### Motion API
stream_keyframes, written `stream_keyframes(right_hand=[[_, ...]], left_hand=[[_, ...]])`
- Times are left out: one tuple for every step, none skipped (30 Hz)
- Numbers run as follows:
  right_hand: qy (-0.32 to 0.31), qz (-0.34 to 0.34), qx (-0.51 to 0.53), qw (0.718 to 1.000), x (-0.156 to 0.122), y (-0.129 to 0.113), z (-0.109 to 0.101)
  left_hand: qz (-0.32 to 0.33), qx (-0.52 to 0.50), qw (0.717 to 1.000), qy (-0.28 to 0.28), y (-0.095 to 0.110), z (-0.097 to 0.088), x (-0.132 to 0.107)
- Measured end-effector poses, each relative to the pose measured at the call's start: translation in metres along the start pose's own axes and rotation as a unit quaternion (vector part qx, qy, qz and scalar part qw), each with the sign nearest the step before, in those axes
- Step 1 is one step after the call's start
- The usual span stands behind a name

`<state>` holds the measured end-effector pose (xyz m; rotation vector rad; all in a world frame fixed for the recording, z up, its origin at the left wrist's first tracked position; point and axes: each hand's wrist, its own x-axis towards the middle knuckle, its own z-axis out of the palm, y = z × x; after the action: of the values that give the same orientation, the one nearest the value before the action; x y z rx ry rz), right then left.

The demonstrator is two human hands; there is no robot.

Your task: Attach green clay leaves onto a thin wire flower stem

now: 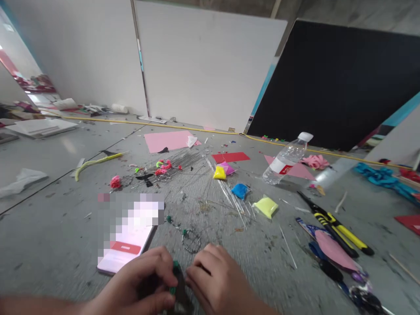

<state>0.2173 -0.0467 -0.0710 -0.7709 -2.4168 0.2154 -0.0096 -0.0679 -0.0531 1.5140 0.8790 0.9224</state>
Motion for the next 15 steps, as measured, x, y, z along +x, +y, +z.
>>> stream_keyframes(right_hand=[[-0.012,0.012,-0.004,1.0,0.0,-0.003,-0.003],[-0.022,0.024,-0.004,0.999,0.001,-0.006,-0.005],[-0.022,0.031,-0.006,0.999,0.001,-0.008,-0.007],[-0.029,0.023,-0.006,0.999,0.0,-0.009,-0.008],[-0.031,0.021,-0.008,0.999,0.0,-0.009,-0.009],[-0.028,0.027,-0.011,0.999,-0.001,-0.008,-0.01],[-0.019,0.026,-0.011,0.999,-0.001,-0.007,-0.011],[-0.006,0.027,-0.014,1.0,-0.002,-0.005,-0.011],[0.007,0.038,-0.016,0.999,-0.003,-0.004,-0.012],[0.022,0.044,-0.016,0.999,-0.005,-0.003,-0.013],[0.037,0.059,-0.019,0.997,-0.008,-0.004,-0.015],[0.056,0.077,-0.023,0.995,-0.012,-0.006,-0.018],[0.079,0.095,-0.02,0.992,-0.018,-0.011,-0.021],[0.097,0.127,-0.004,0.987,-0.026,-0.018,-0.025],[0.117,0.17,0.033,0.978,-0.035,-0.028,-0.028]], left_hand=[[-0.009,0.005,1.0,0.002,0.002,0.001,0.0],[-0.016,0.005,1.0,0.008,0.004,0.002,0.0],[-0.017,0.008,1.0,0.006,0.005,0.003,0.0],[-0.016,0.012,1.0,0.005,0.006,0.004,0.0],[-0.014,0.013,1.0,0.005,0.007,0.004,0.0],[-0.013,0.013,1.0,0.002,0.008,0.005,0.001],[-0.011,0.013,1.0,0.001,0.008,0.005,0.001],[-0.01,0.014,1.0,0.001,0.008,0.005,0.001],[-0.009,0.015,1.0,0.0,0.008,0.006,0.001],[-0.008,0.015,1.0,-0.003,0.008,0.006,0.001],[-0.008,0.015,1.0,-0.005,0.008,0.006,0.001],[-0.007,0.016,1.0,-0.007,0.008,0.006,0.001],[-0.007,0.017,1.0,-0.007,0.008,0.007,0.002],[-0.005,0.018,1.0,-0.006,0.008,0.007,0.002],[-0.003,0.02,1.0,-0.004,0.007,0.007,0.002]])
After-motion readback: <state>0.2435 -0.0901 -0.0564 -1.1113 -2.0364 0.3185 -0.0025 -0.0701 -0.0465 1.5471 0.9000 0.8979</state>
